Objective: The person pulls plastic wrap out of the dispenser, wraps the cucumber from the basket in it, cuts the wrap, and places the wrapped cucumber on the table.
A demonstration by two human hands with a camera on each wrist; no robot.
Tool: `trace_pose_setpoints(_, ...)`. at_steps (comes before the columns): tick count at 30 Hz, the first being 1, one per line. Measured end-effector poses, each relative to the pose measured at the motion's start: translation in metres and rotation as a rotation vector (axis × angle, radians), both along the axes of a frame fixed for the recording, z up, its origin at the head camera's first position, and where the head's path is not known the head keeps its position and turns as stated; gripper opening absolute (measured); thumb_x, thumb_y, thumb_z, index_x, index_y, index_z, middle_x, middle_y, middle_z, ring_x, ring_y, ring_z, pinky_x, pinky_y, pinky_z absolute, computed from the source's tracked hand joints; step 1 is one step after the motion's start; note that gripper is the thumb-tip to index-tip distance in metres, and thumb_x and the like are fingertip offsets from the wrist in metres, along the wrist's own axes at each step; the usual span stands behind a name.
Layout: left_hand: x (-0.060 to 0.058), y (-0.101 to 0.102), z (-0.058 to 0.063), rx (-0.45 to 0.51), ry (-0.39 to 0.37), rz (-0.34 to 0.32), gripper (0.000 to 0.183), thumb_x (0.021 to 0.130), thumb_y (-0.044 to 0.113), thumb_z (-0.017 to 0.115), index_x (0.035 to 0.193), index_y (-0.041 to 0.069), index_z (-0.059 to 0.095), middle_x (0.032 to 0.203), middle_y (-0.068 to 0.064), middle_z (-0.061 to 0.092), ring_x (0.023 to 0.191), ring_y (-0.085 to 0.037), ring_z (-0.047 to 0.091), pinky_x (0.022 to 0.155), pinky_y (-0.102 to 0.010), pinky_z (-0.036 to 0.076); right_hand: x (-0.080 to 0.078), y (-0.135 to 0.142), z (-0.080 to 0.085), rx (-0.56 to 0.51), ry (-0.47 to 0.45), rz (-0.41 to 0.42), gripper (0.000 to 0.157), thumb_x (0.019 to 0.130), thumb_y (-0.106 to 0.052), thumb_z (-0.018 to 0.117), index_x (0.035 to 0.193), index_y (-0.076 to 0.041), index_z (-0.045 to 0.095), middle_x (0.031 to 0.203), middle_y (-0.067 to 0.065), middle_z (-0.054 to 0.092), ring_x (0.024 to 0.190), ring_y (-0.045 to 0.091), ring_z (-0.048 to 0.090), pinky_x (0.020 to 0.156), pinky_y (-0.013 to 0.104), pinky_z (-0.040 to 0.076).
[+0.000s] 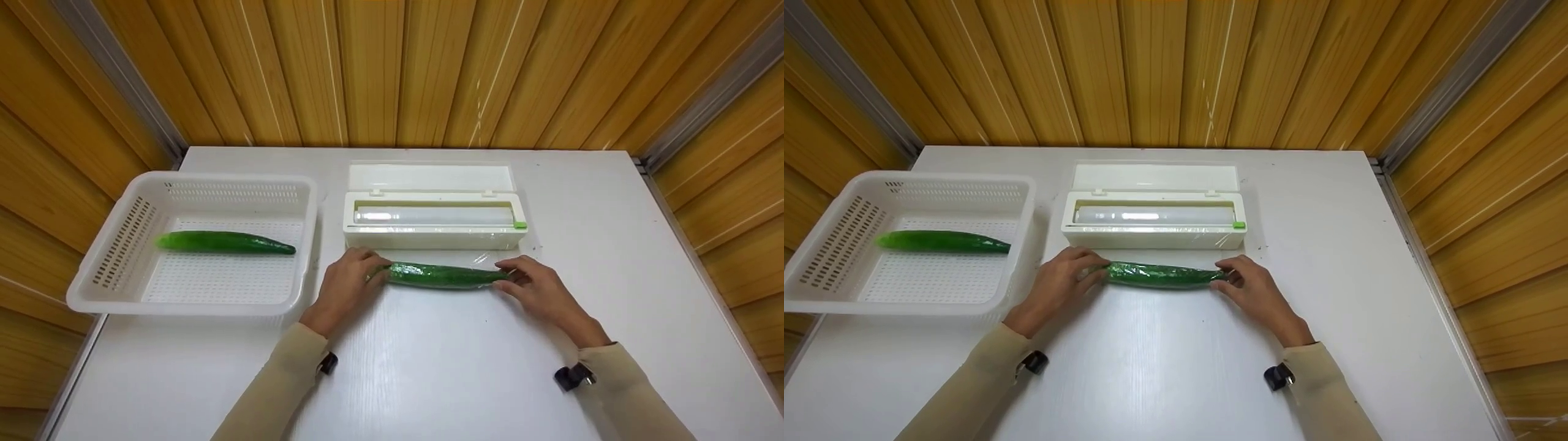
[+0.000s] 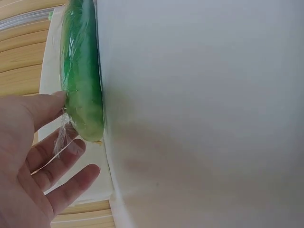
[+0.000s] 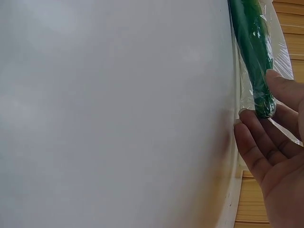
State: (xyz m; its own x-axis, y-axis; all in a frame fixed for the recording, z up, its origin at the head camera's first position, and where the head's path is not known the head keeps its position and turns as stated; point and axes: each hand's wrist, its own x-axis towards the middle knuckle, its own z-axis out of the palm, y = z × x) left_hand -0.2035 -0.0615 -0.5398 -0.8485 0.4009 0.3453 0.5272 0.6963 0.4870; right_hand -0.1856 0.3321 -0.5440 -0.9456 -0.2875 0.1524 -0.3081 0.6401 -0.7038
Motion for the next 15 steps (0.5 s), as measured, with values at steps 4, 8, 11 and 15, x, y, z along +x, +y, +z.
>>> trace_pose_setpoints(4,0.0005,0.0025,0.0002,-0.011,-0.036,0.019,0.021,0.101,0.027,0.076,0.117,0.014,0.081,0.116,-0.001,0.071,0.114,-0.023,0.065,0.088,-0.041,0.058,0.0,-0.0006,-0.0017,-0.027,0.012,-0.002,0.039,0.092,-0.008,0.084,0.128,-0.002,0.071,0.115,0.004,0.072,0.096,0.02,0.071,0.084,0.021,0.057)
trace_pose_setpoints(8,0.0014,0.0044,0.0008,-0.021,-0.035,0.029,0.023,0.1,0.026,0.077,0.119,0.013,0.08,0.119,-0.003,0.07,0.116,-0.024,0.065,0.09,-0.041,0.058,0.0002,-0.0012,-0.002,-0.027,0.017,-0.007,0.038,0.093,-0.008,0.084,0.128,-0.001,0.072,0.114,0.005,0.072,0.095,0.021,0.071,0.084,0.022,0.057)
trace_pose_setpoints(11,0.0014,0.0058,0.0016,-0.028,-0.045,0.037,0.025,0.099,0.026,0.078,0.12,0.012,0.079,0.122,-0.004,0.07,0.118,-0.025,0.064,0.092,-0.042,0.057,0.0,-0.0016,-0.0016,-0.009,0.015,-0.014,0.036,0.094,-0.01,0.082,0.128,-0.002,0.072,0.114,0.005,0.072,0.096,0.022,0.072,0.084,0.024,0.057)
trace_pose_setpoints(15,0.0014,0.0064,0.0025,-0.04,-0.064,0.047,0.029,0.097,0.027,0.081,0.122,0.012,0.078,0.125,-0.006,0.068,0.119,-0.026,0.063,0.094,-0.044,0.056,-0.0013,-0.0035,-0.0011,0.008,0.042,-0.033,0.033,0.096,-0.009,0.081,0.127,-0.003,0.072,0.114,0.006,0.071,0.097,0.023,0.072,0.084,0.025,0.058)
